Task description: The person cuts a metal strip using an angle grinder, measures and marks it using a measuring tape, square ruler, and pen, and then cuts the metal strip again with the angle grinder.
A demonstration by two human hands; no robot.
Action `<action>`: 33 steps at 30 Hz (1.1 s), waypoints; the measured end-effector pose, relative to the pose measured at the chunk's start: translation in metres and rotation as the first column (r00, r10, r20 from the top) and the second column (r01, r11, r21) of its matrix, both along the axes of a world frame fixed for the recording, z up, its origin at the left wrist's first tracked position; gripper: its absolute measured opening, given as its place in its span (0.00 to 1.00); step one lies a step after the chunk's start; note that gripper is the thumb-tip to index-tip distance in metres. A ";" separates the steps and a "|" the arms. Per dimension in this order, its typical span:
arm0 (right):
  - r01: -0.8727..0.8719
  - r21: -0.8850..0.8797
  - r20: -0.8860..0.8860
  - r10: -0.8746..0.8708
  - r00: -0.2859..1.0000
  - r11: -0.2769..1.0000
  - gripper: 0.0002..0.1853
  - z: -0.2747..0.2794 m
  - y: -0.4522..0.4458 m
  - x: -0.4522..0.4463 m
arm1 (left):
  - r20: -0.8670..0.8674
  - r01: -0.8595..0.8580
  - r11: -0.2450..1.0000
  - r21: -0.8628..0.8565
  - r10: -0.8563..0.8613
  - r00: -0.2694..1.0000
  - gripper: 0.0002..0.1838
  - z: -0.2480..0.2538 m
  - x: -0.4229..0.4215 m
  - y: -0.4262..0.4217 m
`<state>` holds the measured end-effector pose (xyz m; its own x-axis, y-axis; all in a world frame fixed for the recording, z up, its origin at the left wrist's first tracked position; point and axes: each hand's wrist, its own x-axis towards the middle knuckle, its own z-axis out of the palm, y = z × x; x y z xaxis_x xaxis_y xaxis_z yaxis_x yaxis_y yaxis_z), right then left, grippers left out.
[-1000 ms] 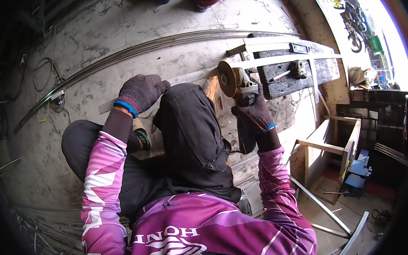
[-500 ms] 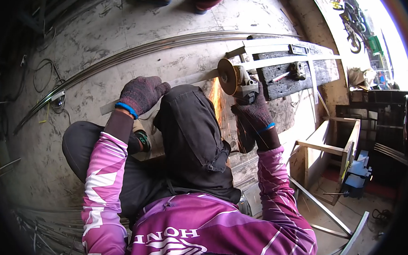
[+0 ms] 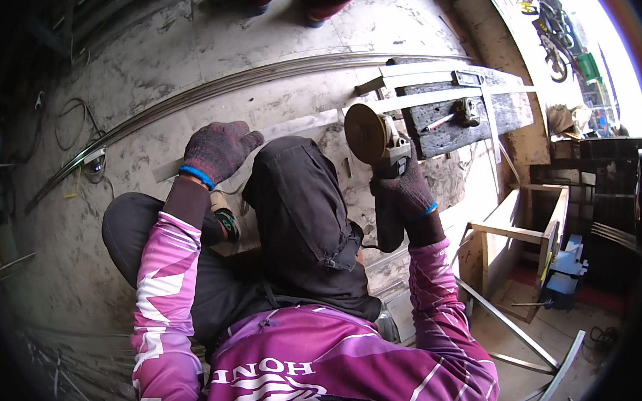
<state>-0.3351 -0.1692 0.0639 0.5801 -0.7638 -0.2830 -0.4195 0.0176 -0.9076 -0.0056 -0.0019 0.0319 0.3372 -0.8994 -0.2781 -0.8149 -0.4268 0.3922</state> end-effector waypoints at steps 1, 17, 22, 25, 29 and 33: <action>0.044 0.045 0.049 -0.046 0.998 0.998 0.43 0.009 0.008 -0.004 | -0.016 -0.053 0.999 -0.010 0.053 0.998 0.28 0.008 0.001 0.002; 0.357 -0.135 0.183 -0.331 0.926 0.924 0.55 0.023 0.058 -0.113 | -0.173 0.291 0.934 -0.209 -0.328 0.929 0.13 0.100 -0.056 0.080; 0.334 -0.093 0.187 -0.313 0.931 0.938 0.53 0.010 0.064 -0.104 | 0.120 0.335 0.881 -0.335 -0.313 0.942 0.11 0.094 -0.076 0.075; 0.290 -0.228 0.187 -0.251 0.950 0.929 0.52 0.009 0.065 -0.090 | 0.227 0.358 0.898 -0.255 -0.304 0.925 0.11 0.106 -0.085 0.074; 0.199 -0.464 0.069 -0.189 0.980 0.863 0.50 0.006 0.058 -0.077 | 0.231 0.343 0.922 -0.181 -0.299 0.926 0.11 0.110 -0.086 0.068; 0.119 -0.610 -0.090 -0.218 0.972 0.783 0.50 0.017 0.060 -0.067 | 0.256 0.353 0.915 -0.196 -0.299 0.919 0.11 0.107 -0.088 0.067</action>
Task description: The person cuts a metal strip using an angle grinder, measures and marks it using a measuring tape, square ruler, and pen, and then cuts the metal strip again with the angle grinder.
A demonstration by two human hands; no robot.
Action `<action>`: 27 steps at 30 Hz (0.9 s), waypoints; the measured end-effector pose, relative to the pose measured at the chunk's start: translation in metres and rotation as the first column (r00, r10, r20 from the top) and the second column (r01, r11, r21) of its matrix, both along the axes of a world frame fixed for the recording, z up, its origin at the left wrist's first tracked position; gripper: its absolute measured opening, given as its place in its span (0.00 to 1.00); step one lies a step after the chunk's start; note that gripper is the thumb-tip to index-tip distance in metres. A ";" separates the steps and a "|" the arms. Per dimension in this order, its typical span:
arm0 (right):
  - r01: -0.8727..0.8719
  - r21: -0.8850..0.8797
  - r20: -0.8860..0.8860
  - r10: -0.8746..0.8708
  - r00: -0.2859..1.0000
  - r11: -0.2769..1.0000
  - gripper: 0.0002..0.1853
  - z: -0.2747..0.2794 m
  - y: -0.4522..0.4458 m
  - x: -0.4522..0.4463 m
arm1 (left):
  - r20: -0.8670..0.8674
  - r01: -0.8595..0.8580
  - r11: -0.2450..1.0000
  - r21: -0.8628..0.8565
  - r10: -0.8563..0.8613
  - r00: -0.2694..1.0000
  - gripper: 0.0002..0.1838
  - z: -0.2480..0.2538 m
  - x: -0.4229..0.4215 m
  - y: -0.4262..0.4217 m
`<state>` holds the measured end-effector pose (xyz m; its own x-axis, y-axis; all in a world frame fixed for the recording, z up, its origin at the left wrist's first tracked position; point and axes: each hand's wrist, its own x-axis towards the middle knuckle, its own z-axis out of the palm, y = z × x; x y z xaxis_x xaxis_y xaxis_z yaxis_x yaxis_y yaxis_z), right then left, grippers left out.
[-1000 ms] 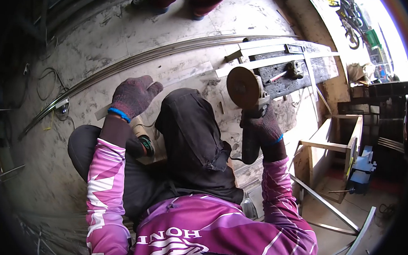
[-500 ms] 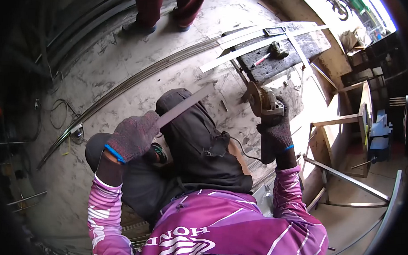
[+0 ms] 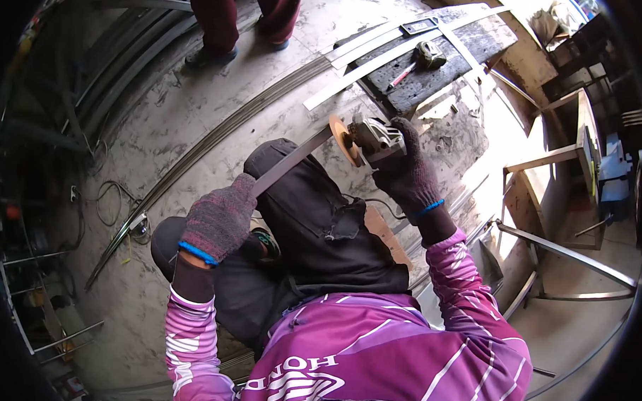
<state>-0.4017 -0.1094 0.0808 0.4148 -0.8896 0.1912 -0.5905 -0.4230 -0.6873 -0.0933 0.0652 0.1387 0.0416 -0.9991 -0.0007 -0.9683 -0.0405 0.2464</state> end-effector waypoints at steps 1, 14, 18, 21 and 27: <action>0.004 0.006 0.000 -0.004 1.000 1.000 0.50 -0.005 0.002 0.000 | 0.010 -0.008 1.000 0.015 0.008 1.000 0.11 0.001 0.000 0.000; 0.069 0.207 0.050 -0.081 0.995 0.976 0.48 -0.042 0.014 -0.020 | -0.110 -0.050 0.996 0.074 0.058 0.992 0.18 -0.004 0.001 -0.004; 0.059 0.325 0.127 -0.106 0.986 0.944 0.49 -0.026 0.007 -0.014 | -0.091 -0.113 0.972 0.205 0.133 0.987 0.23 0.003 -0.006 -0.010; 0.045 0.419 0.164 -0.124 0.979 0.907 0.51 -0.029 0.006 -0.004 | -0.115 -0.112 0.969 0.219 0.140 0.984 0.27 0.002 -0.006 -0.012; -0.028 0.370 0.297 -0.090 0.951 0.929 0.53 -0.042 0.006 0.012 | -0.171 -0.109 0.958 0.266 0.158 0.973 0.27 -0.004 -0.004 -0.015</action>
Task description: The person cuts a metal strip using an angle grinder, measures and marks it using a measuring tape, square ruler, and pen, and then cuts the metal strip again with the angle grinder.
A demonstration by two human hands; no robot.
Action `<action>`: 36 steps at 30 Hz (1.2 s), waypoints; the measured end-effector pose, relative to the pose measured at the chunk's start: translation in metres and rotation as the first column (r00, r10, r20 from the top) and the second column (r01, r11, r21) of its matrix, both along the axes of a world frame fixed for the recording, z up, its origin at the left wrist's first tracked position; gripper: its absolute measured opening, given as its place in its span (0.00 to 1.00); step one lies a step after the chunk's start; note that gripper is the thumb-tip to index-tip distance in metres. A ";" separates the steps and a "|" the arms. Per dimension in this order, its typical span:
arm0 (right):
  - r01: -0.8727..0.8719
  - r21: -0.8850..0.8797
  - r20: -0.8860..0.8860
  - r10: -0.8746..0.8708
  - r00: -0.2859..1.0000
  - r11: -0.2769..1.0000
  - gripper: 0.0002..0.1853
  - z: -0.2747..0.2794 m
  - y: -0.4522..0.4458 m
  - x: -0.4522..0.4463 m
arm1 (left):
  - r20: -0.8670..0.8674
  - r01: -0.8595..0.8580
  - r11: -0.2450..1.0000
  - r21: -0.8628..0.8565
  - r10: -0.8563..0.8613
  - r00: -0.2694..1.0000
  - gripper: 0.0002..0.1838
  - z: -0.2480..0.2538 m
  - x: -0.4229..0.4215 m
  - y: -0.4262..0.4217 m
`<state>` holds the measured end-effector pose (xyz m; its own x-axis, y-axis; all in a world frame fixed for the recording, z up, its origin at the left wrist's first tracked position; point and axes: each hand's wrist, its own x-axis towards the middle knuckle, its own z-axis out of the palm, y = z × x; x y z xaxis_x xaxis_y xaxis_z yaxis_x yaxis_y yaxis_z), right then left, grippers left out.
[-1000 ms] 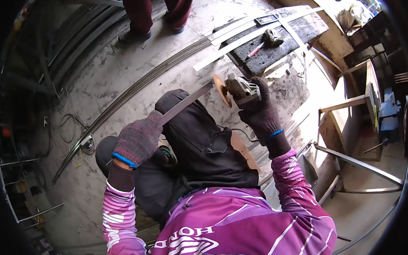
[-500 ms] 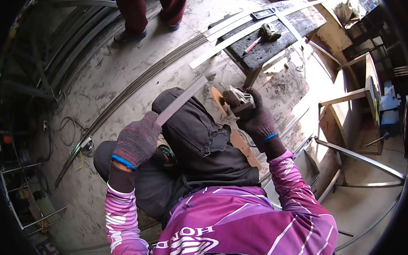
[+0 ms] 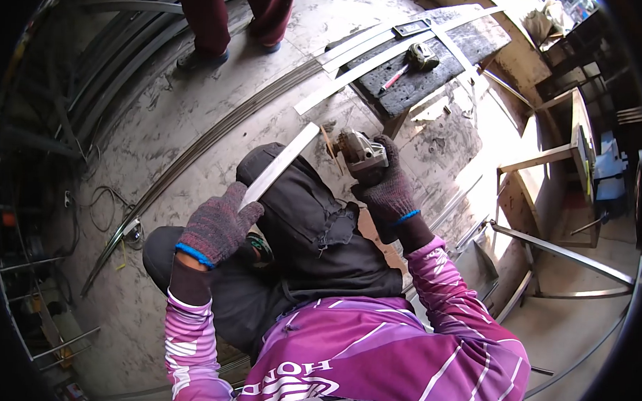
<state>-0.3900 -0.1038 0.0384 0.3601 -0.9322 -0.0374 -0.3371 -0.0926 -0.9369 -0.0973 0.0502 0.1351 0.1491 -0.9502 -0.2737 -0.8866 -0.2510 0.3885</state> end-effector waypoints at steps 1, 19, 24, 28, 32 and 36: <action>0.014 -0.009 -0.044 -0.014 0.999 1.000 0.53 0.003 0.002 0.002 | -0.036 -0.008 1.000 0.010 0.008 0.999 0.27 0.000 -0.001 -0.001; 0.014 -0.119 -0.066 -0.022 0.998 0.993 0.49 0.015 -0.009 -0.025 | 0.395 0.103 0.971 -0.216 -0.009 0.918 0.11 0.019 -0.021 -0.003; -0.060 -0.162 -0.261 0.016 0.965 0.985 0.48 0.034 -0.005 -0.030 | 0.536 0.198 0.947 -0.252 -0.034 0.843 0.09 0.014 -0.021 -0.001; -0.053 -0.178 -0.256 0.006 0.967 0.983 0.49 0.031 -0.004 -0.030 | 0.420 0.143 0.962 -0.233 -0.034 0.907 0.12 0.017 -0.016 -0.001; -0.030 -0.061 -0.138 0.022 0.990 0.998 0.53 0.016 -0.006 -0.031 | 0.209 0.025 0.989 -0.142 0.005 0.978 0.19 0.014 -0.006 -0.006; 0.023 -0.086 -0.130 -0.034 0.991 0.996 0.50 0.022 -0.007 -0.026 | 0.171 0.001 0.991 -0.134 0.022 0.985 0.24 0.010 -0.002 -0.007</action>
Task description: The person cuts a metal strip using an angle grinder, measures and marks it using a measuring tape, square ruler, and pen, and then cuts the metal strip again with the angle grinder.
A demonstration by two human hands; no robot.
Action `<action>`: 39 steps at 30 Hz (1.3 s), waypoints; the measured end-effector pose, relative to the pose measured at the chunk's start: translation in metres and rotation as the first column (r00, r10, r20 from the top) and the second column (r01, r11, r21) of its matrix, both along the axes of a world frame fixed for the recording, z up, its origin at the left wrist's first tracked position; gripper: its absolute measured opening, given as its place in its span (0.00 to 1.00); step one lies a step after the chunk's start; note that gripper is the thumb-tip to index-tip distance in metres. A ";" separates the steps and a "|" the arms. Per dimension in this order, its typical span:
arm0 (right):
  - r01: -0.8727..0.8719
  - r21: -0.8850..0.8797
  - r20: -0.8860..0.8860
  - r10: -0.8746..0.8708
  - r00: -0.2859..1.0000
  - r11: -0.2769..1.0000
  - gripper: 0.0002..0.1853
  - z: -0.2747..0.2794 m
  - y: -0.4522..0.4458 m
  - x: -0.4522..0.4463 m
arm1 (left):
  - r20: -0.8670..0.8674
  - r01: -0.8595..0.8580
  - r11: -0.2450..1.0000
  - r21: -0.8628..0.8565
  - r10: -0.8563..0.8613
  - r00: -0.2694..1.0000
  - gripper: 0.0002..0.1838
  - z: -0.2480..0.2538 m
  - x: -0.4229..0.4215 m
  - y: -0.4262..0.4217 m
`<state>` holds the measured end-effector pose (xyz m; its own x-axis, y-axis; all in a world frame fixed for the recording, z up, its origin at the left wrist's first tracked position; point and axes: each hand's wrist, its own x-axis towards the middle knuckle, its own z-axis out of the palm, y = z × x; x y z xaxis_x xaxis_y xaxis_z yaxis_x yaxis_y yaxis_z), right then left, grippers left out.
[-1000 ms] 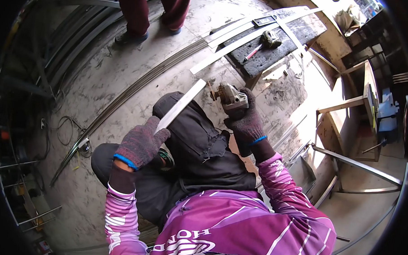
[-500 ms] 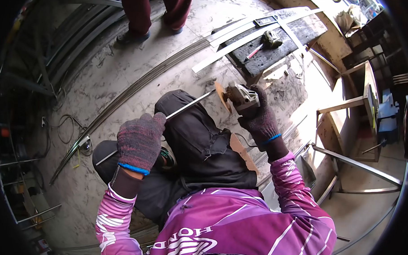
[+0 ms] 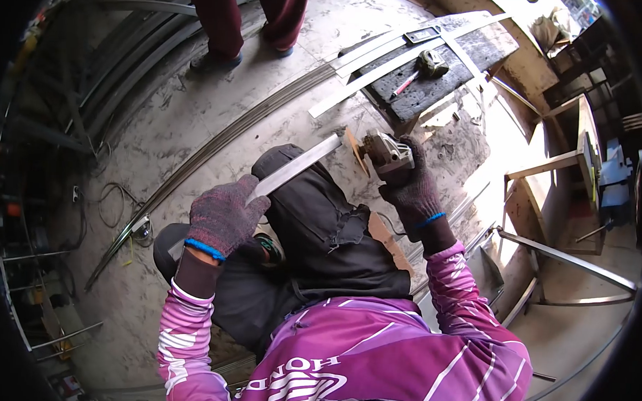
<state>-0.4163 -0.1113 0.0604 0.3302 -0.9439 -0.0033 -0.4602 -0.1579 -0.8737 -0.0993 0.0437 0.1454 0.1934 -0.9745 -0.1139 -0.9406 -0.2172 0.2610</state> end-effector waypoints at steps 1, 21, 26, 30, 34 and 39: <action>-0.022 0.014 0.024 0.021 0.999 1.000 0.49 0.000 -0.002 0.000 | -0.002 0.003 1.000 0.002 -0.003 1.000 0.24 0.000 0.000 0.000; -0.118 0.248 0.433 -0.001 0.901 0.962 0.56 -0.021 0.005 -0.020 | -0.955 -0.707 0.676 -0.205 0.020 0.296 0.13 0.048 0.001 -0.001; -0.083 0.224 0.373 -0.007 0.928 0.971 0.55 -0.008 -0.001 -0.015 | -0.918 -0.876 0.482 -0.024 -0.357 -0.172 0.14 -0.006 -0.008 0.010; -0.047 0.274 0.346 -0.053 0.937 0.961 0.55 -0.016 0.002 -0.020 | -0.794 -0.834 0.397 0.384 -0.320 -0.517 0.17 -0.071 -0.057 0.034; -0.039 0.160 0.200 0.006 0.980 0.986 0.54 -0.013 0.003 -0.023 | -0.856 -0.556 0.734 0.391 0.069 -0.512 0.16 -0.065 -0.058 0.075; -0.026 0.204 0.216 -0.019 0.976 0.979 0.54 -0.007 0.000 -0.022 | -0.330 -0.254 0.764 -0.593 0.058 0.942 0.17 0.002 -0.022 0.072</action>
<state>-0.4380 -0.1109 0.0529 0.3474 -0.9294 -0.1248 -0.2574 0.0334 -0.9657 -0.1217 0.1157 0.1479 0.4051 -0.8065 0.4307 -0.7744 -0.0522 0.6305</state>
